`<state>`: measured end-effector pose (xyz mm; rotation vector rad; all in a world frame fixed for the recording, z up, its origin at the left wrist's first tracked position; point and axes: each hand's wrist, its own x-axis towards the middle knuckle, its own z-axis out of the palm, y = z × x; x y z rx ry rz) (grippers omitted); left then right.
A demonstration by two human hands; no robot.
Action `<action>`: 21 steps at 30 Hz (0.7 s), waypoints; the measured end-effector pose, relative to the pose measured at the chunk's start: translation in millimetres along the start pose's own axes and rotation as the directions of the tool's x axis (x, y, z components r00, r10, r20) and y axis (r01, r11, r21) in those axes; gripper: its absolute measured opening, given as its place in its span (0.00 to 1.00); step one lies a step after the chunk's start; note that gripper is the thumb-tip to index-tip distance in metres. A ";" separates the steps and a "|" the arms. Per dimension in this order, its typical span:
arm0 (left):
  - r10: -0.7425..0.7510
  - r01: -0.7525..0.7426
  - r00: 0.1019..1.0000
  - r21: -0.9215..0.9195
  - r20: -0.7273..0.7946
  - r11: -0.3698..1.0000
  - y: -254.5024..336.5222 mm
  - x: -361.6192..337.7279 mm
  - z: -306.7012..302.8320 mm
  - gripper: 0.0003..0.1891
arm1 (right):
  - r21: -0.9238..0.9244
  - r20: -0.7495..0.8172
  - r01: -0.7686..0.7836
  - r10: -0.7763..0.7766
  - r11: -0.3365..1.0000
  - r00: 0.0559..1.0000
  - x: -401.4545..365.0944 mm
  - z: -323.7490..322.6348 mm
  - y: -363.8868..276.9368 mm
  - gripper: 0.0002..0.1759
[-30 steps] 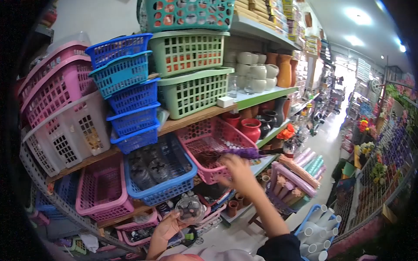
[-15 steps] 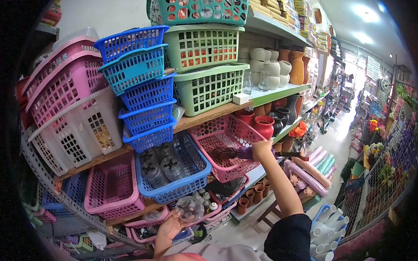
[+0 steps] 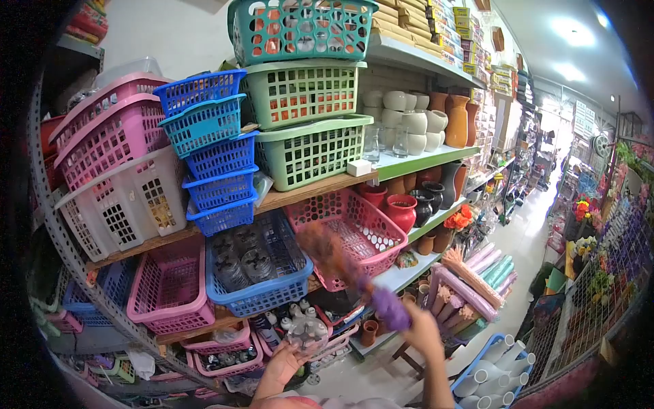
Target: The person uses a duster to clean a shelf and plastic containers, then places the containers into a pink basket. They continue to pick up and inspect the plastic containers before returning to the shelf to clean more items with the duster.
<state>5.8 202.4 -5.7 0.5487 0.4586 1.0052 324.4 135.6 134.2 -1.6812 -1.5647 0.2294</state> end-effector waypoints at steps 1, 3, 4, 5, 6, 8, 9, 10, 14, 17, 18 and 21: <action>0.005 -0.005 1.000 0.000 0.001 1.000 -7.3 0.5 3.8 0.20 | 0.054 0.008 -0.022 0.021 0.998 1.000 -22.2 12.4 1.5 0.22; 0.071 -0.074 0.997 -0.082 -0.031 0.994 -19.9 -1.6 13.5 0.16 | 0.021 0.129 0.063 -0.065 0.998 0.989 -63.7 29.7 11.4 0.22; -0.041 0.038 0.998 -0.060 -0.047 0.997 -19.6 6.4 13.5 0.17 | -0.005 0.173 0.080 -0.078 0.997 0.982 -78.8 37.1 18.9 0.21; -0.038 0.035 0.998 -0.058 -0.049 0.998 -21.3 2.1 21.3 0.17 | -0.030 0.217 0.095 -0.086 0.995 0.972 -93.2 43.2 27.4 0.20; 0.008 -0.010 0.998 -0.027 -0.060 1.000 -24.1 -3.3 31.3 0.17 | -0.027 0.215 0.099 -0.091 0.995 0.972 -104.5 48.3 37.5 0.20; 0.098 -0.096 0.992 0.034 -0.082 0.995 -32.4 -18.3 51.2 0.17 | -0.186 0.229 -0.169 0.210 0.968 0.951 -124.1 54.5 51.9 0.18; 0.143 -0.138 0.986 0.064 -0.089 0.988 -37.2 -23.4 56.9 0.17 | -0.184 0.229 -0.166 0.207 0.969 0.951 -133.4 56.3 53.9 0.18; 0.150 -0.142 0.983 0.075 -0.105 0.987 -48.7 -24.9 49.6 0.20 | -0.120 0.168 -0.196 0.214 0.973 0.962 -141.4 59.0 49.6 0.17; 0.186 -0.183 0.982 0.061 -0.042 0.981 -78.2 -47.5 31.4 0.21 | -0.119 0.221 -0.080 0.104 0.990 0.970 -168.7 59.3 59.7 0.17; 0.153 -0.139 0.970 0.083 -0.189 0.987 -78.8 -81.5 60.2 0.14 | -0.161 0.228 -0.128 0.163 0.979 0.960 -172.2 52.3 55.1 0.16; 0.149 -0.135 0.970 0.083 -0.193 0.987 -81.7 -89.4 62.8 0.13 | -0.126 0.227 -0.111 0.137 0.986 0.964 -173.8 50.4 49.6 0.16; 0.138 -0.138 0.988 0.013 -0.070 0.990 -105.6 -94.6 30.2 0.18 | -0.066 0.298 0.034 -0.012 0.997 0.954 -185.6 50.8 38.7 0.17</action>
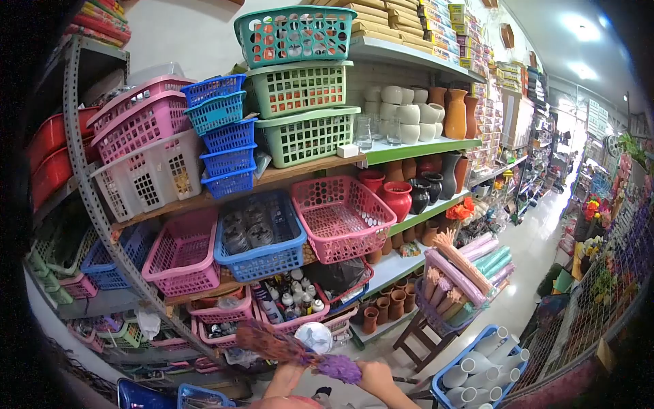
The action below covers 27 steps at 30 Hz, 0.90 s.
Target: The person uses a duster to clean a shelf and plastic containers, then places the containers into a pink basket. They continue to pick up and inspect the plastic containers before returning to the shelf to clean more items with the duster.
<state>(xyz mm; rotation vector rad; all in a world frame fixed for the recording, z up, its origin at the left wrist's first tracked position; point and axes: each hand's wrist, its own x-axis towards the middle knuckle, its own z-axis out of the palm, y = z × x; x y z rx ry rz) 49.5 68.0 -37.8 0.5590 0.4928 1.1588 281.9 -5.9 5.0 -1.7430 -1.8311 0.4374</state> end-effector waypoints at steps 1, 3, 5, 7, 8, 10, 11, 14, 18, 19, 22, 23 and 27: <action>0.012 -0.012 1.000 0.050 -0.010 0.999 2.3 -7.4 7.2 0.19 | -0.051 0.006 -0.032 0.032 0.998 0.999 -0.3 -2.7 -6.4 0.17; 0.094 -0.087 0.993 0.096 -0.072 0.992 9.8 -17.2 33.3 0.21 | -0.043 -0.072 -0.135 0.132 0.990 0.989 -1.6 -1.8 -6.0 0.17; 0.060 -0.057 0.995 0.032 -0.077 0.998 12.0 -19.9 30.5 0.24 | -0.053 -0.042 -0.099 0.096 0.994 0.994 -8.2 0.7 7.4 0.18; -0.008 0.004 1.000 -0.270 -0.016 0.963 9.9 -11.5 16.9 0.23 | -0.114 0.084 0.022 -0.012 0.993 0.996 -17.0 -15.6 2.9 0.19; -0.009 0.005 1.000 -0.268 -0.016 0.963 15.4 -17.2 25.8 0.23 | -0.111 0.083 0.020 -0.011 0.994 0.997 -20.8 -21.5 1.6 0.19; 0.157 -0.150 0.976 0.056 -0.148 0.987 27.1 -27.3 41.9 0.17 | -0.097 -0.068 -0.173 0.167 0.980 0.984 -25.7 -29.5 3.0 0.16; 0.194 -0.186 0.970 0.066 -0.150 0.980 27.5 -27.6 41.6 0.15 | -0.090 -0.075 -0.207 0.201 0.974 0.977 -27.1 -33.5 4.6 0.16; 0.085 -0.082 0.995 0.060 -0.044 0.995 23.8 -13.3 -5.1 0.17 | -0.161 0.139 0.091 -0.068 0.983 0.988 -38.6 -29.7 21.3 0.17; 0.271 -0.264 0.945 0.059 -0.183 0.963 30.1 -34.3 28.2 0.15 | -0.174 0.003 -0.169 0.172 0.970 0.985 -38.2 -30.1 10.3 0.15; 0.239 -0.232 0.957 0.061 -0.163 0.971 27.1 -35.0 21.8 0.17 | -0.179 0.004 -0.169 0.173 0.969 0.985 -37.8 -27.6 10.7 0.15; 0.171 -0.165 0.972 0.051 -0.159 0.985 10.0 -25.6 -3.0 0.21 | -0.134 0.050 -0.006 0.012 0.991 0.999 -33.4 -19.0 8.7 0.16; 0.196 -0.196 0.977 0.007 -0.078 0.981 7.0 -27.6 3.2 0.23 | -0.162 0.046 -0.016 0.023 0.987 0.999 -29.3 -19.8 4.1 0.16; 0.103 -0.082 0.980 0.126 -0.168 0.989 5.7 -35.0 36.5 0.17 | -0.103 -0.084 -0.124 0.115 0.987 0.990 -13.4 -24.6 -12.3 0.16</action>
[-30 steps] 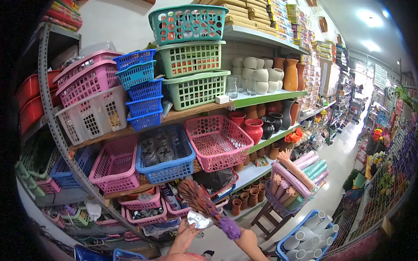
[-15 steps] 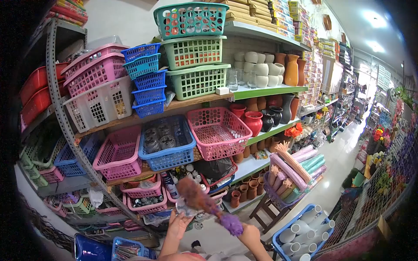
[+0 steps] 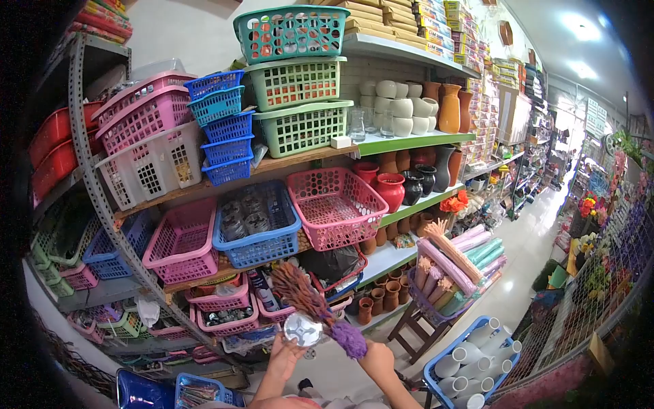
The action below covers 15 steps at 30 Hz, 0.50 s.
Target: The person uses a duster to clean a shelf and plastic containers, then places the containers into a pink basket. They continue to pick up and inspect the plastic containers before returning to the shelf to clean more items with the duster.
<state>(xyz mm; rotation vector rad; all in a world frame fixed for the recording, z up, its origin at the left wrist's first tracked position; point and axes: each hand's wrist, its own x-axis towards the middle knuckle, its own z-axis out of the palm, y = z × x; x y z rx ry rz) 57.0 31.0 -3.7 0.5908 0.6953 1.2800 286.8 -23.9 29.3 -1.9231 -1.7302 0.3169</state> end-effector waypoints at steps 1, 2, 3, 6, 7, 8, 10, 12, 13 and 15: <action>0.003 -0.003 1.000 0.001 0.001 1.000 -8.3 6.2 -10.5 0.17 | 0.029 -0.001 -0.011 0.011 1.000 1.000 3.2 3.7 1.3 0.16; 0.016 -0.010 0.994 -0.053 0.110 0.999 -23.1 17.5 -29.4 0.18 | -0.013 0.092 0.100 -0.099 0.995 0.991 0.4 17.0 15.0 0.17; 0.033 -0.010 0.976 -0.105 0.216 0.994 -30.1 24.0 -40.4 0.18 | -0.010 0.089 0.102 -0.101 0.995 0.991 -1.3 17.7 17.4 0.17; 0.011 0.013 0.991 -0.174 0.136 0.985 1.5 8.8 -4.8 0.19 | 0.064 0.112 0.060 -0.067 0.996 0.991 -3.7 6.6 11.2 0.18; 0.010 -0.009 0.998 -0.025 0.059 1.000 9.3 3.8 4.8 0.18 | 0.061 0.111 0.069 -0.075 0.996 0.991 1.2 5.6 14.2 0.18; 0.002 -0.001 0.999 -0.013 0.048 1.000 11.4 4.0 6.5 0.19 | 0.099 0.026 -0.049 0.047 0.994 0.999 7.1 5.7 19.1 0.19; 0.049 -0.057 0.996 0.121 0.073 0.991 10.7 3.4 6.5 0.21 | 0.147 -0.055 -0.151 0.161 0.978 0.985 18.7 7.0 26.0 0.21; 0.120 -0.174 0.977 0.338 0.177 0.925 9.4 4.3 2.6 0.22 | 0.645 0.187 -0.323 0.267 0.693 0.945 31.2 10.0 30.4 0.16; 0.129 -0.183 0.976 0.339 0.175 0.923 10.4 4.8 6.0 0.22 | 0.797 0.325 -0.410 0.257 0.444 0.910 35.5 11.8 29.5 0.15; 0.305 -0.514 0.856 0.623 0.418 0.590 16.8 1.3 20.2 0.17 | 0.869 0.431 -0.455 0.156 0.192 0.889 42.5 -14.4 -0.2 0.15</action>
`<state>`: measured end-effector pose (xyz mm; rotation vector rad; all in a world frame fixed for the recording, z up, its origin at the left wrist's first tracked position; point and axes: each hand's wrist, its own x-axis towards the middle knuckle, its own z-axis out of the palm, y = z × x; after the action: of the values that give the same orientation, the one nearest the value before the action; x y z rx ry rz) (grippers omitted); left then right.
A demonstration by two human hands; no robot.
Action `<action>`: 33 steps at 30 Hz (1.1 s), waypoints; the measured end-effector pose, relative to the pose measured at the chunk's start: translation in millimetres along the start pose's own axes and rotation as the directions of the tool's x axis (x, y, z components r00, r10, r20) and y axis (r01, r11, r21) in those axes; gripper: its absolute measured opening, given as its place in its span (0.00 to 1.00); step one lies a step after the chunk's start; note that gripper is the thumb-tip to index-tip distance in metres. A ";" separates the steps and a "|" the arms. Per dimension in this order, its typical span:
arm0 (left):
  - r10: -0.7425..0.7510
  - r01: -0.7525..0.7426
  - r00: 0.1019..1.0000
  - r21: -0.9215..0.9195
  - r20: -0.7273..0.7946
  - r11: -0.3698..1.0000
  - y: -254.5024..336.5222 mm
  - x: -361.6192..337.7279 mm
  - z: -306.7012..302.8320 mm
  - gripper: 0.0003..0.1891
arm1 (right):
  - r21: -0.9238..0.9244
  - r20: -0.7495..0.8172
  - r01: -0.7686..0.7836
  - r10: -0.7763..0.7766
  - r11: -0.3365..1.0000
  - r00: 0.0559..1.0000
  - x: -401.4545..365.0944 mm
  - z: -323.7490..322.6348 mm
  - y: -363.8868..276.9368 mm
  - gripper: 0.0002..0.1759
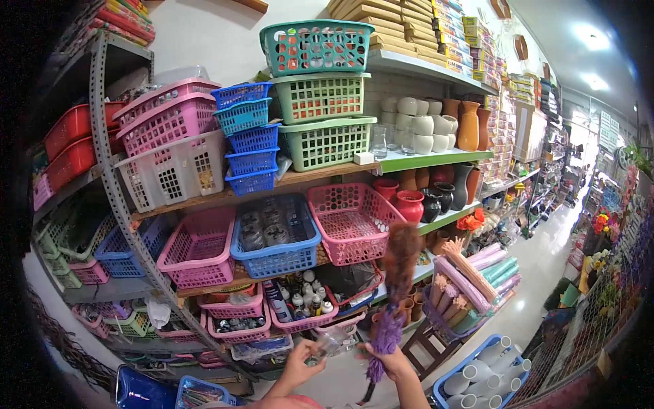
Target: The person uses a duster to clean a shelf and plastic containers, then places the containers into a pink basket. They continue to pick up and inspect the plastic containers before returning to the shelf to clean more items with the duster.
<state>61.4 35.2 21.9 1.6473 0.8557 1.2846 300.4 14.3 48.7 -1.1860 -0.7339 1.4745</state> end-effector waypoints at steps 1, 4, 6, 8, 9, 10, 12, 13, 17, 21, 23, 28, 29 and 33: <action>-0.130 0.103 0.986 0.227 0.109 0.969 24.7 4.2 -5.0 0.13 | 0.144 0.082 -0.011 0.000 0.989 0.997 -3.3 11.2 -15.6 0.17; 0.127 -0.299 0.904 0.389 0.409 0.871 47.5 22.8 -8.5 0.12 | 0.152 0.174 -0.065 0.038 0.986 0.984 26.3 1.5 -5.4 0.26; 0.193 -0.402 0.843 0.351 0.501 0.846 36.9 28.8 -11.3 0.12 | 0.148 0.273 -0.005 -0.037 0.989 0.961 37.4 7.9 -3.9 0.26; 0.292 -0.503 0.810 0.347 0.509 0.792 32.8 31.6 -11.0 0.21 | 0.237 0.260 -0.068 0.004 0.969 0.965 22.8 29.3 -20.5 0.27; 0.294 -0.506 0.809 0.348 0.508 0.789 30.6 30.4 -6.8 0.21 | 0.245 0.266 -0.038 -0.030 0.969 0.963 23.1 30.5 -17.8 0.26; 0.286 -0.388 0.903 0.322 0.320 0.864 27.0 27.7 0.2 0.26 | 0.254 0.271 -0.007 -0.064 0.967 0.960 23.5 32.6 -16.7 0.25; 0.250 -0.275 0.960 0.266 0.122 0.924 18.0 18.5 13.3 0.33 | 0.296 0.266 -0.026 -0.056 0.955 0.962 21.6 41.1 -16.0 0.25; -0.035 0.038 0.998 -0.081 0.045 0.996 12.0 11.7 19.6 0.38 | 0.243 0.231 0.017 -0.075 0.970 0.970 22.4 43.4 -13.3 0.24; -0.470 0.623 0.725 -0.770 0.504 0.136 -36.7 3.9 -3.2 0.29 | 0.041 0.183 0.104 -0.110 0.994 0.977 34.4 33.8 6.2 0.28; -0.453 0.635 0.698 -0.772 0.555 0.032 -56.5 0.8 -9.4 0.12 | -0.375 0.056 0.312 -0.314 0.873 0.948 45.0 2.6 18.8 0.19; -0.434 0.535 0.798 -0.823 0.419 0.189 -48.5 2.3 -16.8 0.14 | -0.690 -0.103 0.332 -0.541 0.643 0.834 37.8 -3.2 17.1 0.13; -0.477 0.417 0.848 -0.847 0.232 0.330 -51.1 17.1 -23.4 0.19 | -0.929 0.270 0.347 -0.404 0.132 0.874 3.3 -23.7 11.8 0.17; -0.444 0.408 0.872 -0.810 0.209 0.421 -42.2 20.9 -24.0 0.22 | -0.959 0.171 0.241 -0.373 0.150 0.912 -0.3 -25.7 13.7 0.18; -0.418 0.382 0.892 -0.782 0.172 0.494 -21.6 29.6 -17.9 0.30 | -0.974 -0.020 0.063 -0.359 0.217 0.933 -3.8 -38.6 39.6 0.18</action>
<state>50.7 74.1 15.4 0.6253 0.4919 1.1076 322.6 -5.0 1.8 -2.0340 -1.7029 0.4292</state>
